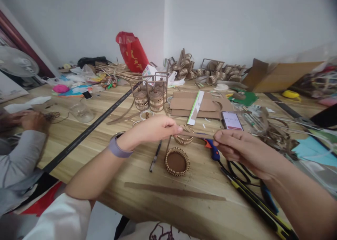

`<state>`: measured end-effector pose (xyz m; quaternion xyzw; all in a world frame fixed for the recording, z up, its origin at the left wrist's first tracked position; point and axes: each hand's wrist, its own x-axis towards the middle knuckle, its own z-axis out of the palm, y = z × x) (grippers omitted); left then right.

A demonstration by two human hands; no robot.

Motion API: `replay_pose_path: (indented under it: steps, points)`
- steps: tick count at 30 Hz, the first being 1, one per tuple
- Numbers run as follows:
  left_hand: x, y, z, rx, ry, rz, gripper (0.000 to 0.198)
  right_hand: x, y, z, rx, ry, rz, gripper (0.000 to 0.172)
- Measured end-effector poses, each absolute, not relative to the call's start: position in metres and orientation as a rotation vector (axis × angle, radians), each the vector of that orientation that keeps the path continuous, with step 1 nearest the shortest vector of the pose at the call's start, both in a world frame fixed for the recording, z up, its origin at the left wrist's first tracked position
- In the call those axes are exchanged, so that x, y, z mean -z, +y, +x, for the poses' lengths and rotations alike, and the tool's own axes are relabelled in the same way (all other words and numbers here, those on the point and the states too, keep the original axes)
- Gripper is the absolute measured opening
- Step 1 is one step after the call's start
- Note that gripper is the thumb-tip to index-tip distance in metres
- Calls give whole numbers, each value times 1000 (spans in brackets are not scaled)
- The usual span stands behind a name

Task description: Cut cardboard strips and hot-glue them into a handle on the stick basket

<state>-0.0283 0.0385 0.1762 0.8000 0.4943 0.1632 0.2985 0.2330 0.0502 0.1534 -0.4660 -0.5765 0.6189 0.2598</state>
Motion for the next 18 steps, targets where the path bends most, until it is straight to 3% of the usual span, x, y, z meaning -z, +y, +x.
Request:
replay_pose_path:
  steps: [11,18]
  points:
    - [-188,44,-26,-207,1356,2138,48,-157,56,229,-1640,-1578,-1258,54]
    - [-188,45,-29,-254,1307,2054,38,-154,59,229,-1769,-1529,-1162,42]
